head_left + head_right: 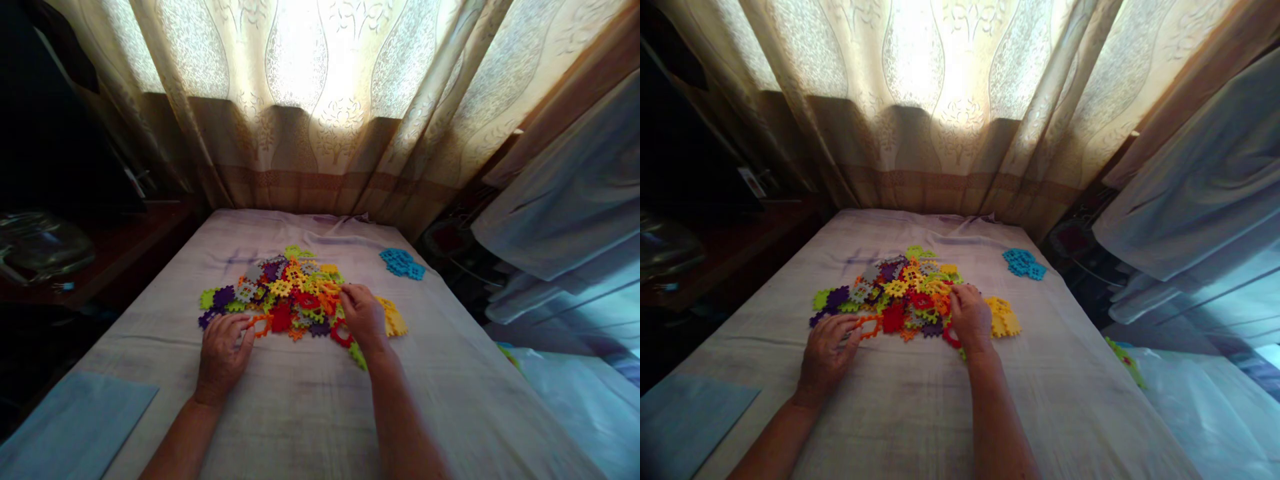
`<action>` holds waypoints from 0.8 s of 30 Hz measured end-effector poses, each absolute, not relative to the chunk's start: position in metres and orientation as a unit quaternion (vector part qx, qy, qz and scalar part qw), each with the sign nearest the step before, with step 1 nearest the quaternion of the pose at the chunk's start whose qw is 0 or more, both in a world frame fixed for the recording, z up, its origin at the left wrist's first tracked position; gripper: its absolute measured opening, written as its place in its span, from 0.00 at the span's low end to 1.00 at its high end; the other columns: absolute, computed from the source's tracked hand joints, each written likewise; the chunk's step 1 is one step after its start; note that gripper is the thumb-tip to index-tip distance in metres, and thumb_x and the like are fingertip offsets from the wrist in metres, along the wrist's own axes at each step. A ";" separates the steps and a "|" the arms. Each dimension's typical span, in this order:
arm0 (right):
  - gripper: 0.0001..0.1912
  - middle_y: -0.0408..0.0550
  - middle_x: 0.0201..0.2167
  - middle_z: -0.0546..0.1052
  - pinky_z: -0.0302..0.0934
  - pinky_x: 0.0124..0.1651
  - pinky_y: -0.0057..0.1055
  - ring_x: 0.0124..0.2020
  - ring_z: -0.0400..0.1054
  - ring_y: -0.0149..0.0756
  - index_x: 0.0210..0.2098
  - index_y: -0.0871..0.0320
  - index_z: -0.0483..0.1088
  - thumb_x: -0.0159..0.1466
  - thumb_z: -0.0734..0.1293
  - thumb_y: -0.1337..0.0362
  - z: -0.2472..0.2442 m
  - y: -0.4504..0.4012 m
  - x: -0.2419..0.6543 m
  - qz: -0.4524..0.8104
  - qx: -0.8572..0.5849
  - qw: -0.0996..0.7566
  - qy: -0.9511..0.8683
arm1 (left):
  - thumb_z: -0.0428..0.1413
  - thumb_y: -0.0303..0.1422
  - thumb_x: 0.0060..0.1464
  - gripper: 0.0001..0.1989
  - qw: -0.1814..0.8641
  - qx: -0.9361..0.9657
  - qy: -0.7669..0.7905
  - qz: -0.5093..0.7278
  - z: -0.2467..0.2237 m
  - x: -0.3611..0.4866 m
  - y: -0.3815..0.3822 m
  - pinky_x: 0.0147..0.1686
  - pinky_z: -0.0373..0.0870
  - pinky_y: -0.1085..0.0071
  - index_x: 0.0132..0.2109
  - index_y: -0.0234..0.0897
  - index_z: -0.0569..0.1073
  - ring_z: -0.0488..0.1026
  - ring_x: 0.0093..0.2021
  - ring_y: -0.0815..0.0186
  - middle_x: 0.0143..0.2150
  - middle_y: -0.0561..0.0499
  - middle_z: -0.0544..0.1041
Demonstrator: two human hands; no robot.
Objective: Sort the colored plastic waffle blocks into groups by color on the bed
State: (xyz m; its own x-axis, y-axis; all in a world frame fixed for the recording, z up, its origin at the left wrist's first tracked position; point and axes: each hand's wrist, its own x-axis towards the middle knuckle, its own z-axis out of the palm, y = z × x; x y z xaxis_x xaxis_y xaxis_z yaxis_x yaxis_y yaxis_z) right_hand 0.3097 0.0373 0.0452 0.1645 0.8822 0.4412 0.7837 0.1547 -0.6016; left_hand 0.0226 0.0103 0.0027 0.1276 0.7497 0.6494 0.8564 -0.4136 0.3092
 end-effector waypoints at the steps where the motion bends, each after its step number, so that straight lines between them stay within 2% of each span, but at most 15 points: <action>1: 0.14 0.52 0.39 0.78 0.63 0.46 0.33 0.40 0.71 0.38 0.39 0.56 0.76 0.63 0.60 0.62 0.047 0.037 0.331 0.035 -0.684 0.394 -0.612 | 0.50 0.37 0.60 0.10 0.073 -0.742 -0.547 -0.381 0.002 0.022 0.011 0.57 0.62 0.55 0.36 0.42 0.74 0.74 0.45 0.59 0.41 0.48 0.80; 5: 0.17 0.53 0.39 0.80 0.61 0.36 0.33 0.34 0.72 0.39 0.40 0.56 0.79 0.61 0.60 0.60 0.045 0.024 0.404 -0.058 -0.833 0.315 -0.451 | 0.50 0.38 0.59 0.10 0.092 -0.716 -0.588 -0.365 -0.005 0.020 0.013 0.59 0.56 0.51 0.37 0.42 0.73 0.73 0.49 0.56 0.44 0.47 0.80; 11: 0.15 0.52 0.34 0.81 0.57 0.28 0.32 0.29 0.72 0.40 0.37 0.51 0.81 0.57 0.64 0.58 0.030 0.018 0.423 -0.045 -0.872 0.236 -0.426 | 0.48 0.36 0.59 0.13 0.089 -0.681 -0.638 -0.350 -0.011 0.020 0.014 0.61 0.54 0.50 0.46 0.42 0.73 0.69 0.56 0.53 0.51 0.44 0.78; 15: 0.14 0.51 0.34 0.80 0.59 0.31 0.33 0.33 0.73 0.41 0.37 0.50 0.81 0.56 0.64 0.60 0.035 0.024 0.408 0.015 -0.862 0.195 -0.467 | 0.47 0.35 0.59 0.15 0.077 -0.676 -0.648 -0.342 -0.013 0.020 0.014 0.62 0.53 0.48 0.50 0.41 0.73 0.67 0.59 0.52 0.54 0.43 0.76; 19: 0.15 0.51 0.40 0.79 0.62 0.36 0.32 0.37 0.73 0.39 0.38 0.52 0.80 0.59 0.62 0.63 0.045 0.028 0.383 0.007 -0.829 0.218 -0.515 | 0.48 0.36 0.59 0.17 0.066 -0.694 -0.640 -0.323 -0.015 0.022 0.014 0.63 0.50 0.47 0.53 0.44 0.74 0.65 0.61 0.53 0.56 0.45 0.75; 24: 0.12 0.49 0.39 0.79 0.62 0.43 0.32 0.41 0.71 0.38 0.38 0.52 0.78 0.63 0.62 0.64 0.047 0.038 0.318 0.008 -0.715 0.273 -0.644 | 0.50 0.37 0.59 0.13 0.035 -0.710 -0.634 -0.303 -0.014 0.024 0.012 0.63 0.48 0.43 0.44 0.46 0.78 0.67 0.60 0.52 0.51 0.49 0.79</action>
State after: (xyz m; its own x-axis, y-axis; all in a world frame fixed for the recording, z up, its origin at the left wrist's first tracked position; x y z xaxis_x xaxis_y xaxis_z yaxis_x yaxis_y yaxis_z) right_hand 0.3177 0.0379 0.0466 0.1704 0.9250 0.3396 0.9160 -0.0217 -0.4005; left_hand 0.0243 0.0115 -0.0136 0.0116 0.8801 0.4747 0.9222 -0.1930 0.3351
